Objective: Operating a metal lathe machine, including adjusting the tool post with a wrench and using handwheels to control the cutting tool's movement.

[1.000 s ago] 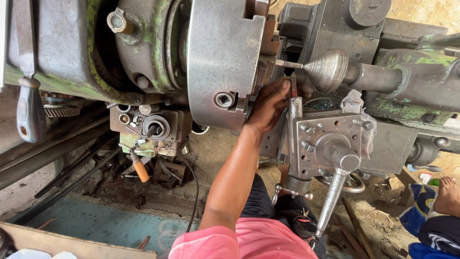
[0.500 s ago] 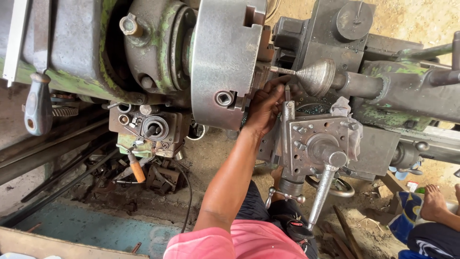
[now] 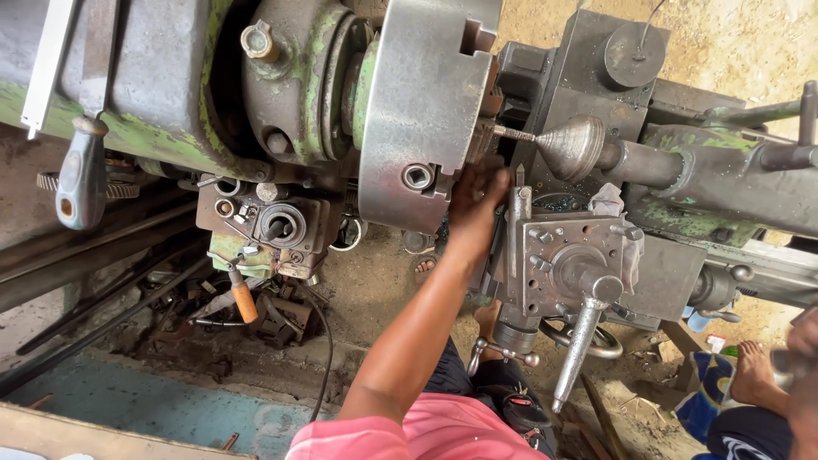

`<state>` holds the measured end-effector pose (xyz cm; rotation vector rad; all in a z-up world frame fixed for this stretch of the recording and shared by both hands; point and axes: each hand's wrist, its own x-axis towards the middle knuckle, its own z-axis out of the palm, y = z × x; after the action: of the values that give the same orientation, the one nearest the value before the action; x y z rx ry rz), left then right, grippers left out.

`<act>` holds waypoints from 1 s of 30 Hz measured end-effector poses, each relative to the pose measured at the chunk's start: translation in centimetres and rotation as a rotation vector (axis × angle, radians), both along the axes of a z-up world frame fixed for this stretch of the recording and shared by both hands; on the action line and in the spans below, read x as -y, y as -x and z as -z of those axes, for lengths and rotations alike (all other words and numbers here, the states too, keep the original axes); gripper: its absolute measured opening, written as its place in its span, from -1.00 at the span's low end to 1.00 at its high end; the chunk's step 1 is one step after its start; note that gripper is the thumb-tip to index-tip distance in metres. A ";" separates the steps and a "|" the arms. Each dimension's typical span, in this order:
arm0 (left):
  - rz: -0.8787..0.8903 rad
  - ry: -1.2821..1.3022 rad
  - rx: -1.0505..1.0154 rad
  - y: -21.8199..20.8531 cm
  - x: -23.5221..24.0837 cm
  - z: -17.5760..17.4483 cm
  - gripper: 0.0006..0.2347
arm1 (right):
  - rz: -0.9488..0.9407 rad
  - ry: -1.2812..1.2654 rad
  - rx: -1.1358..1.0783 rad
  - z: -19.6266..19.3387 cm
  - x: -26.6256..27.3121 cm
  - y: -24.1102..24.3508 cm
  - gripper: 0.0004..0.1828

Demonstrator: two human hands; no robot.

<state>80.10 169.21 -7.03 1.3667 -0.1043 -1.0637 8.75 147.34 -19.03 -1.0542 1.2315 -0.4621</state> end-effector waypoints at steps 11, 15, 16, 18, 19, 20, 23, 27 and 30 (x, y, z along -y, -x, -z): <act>-0.098 0.093 0.191 2.6 -5.8 -0.1 -0.69 | -1.195 1.078 -0.505 -26.0 -5.3 -59.3 -0.70; 0.050 -0.065 0.222 2.1 -10.4 0.2 -0.65 | -1.589 0.989 -0.895 -25.0 -3.9 -63.1 -0.30; 0.041 -0.065 0.217 1.9 -11.5 0.7 -0.65 | -1.600 0.991 -0.896 -24.8 -3.7 -63.8 -0.30; 0.018 -0.049 0.223 1.8 -14.0 1.6 -0.73 | -1.748 1.062 -0.989 -24.5 -3.3 -65.3 -0.29; 0.006 -0.048 0.217 1.7 -14.9 2.0 -0.73 | -1.761 1.067 -0.989 -24.7 -3.3 -66.0 -0.29; -0.023 -0.081 0.195 1.7 -15.8 2.4 -0.75 | -1.809 1.205 -0.919 -25.0 -3.3 -66.7 -0.35; -0.102 -0.158 0.166 2.1 -18.0 3.9 -0.78 | -1.898 1.424 -0.786 -25.3 -3.1 -68.5 -0.40; -0.155 -0.232 0.120 2.5 -19.4 4.5 -0.81 | -2.022 1.458 -0.816 -25.6 -3.6 -70.1 -0.33; -0.170 -0.219 0.080 2.6 -19.7 4.7 -0.79 | -2.043 1.576 -0.735 -25.8 -3.8 -70.8 -0.40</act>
<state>77.48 188.94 -11.73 1.5860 0.0713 -0.8977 79.50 151.13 6.78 -3.1983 -0.5466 0.8771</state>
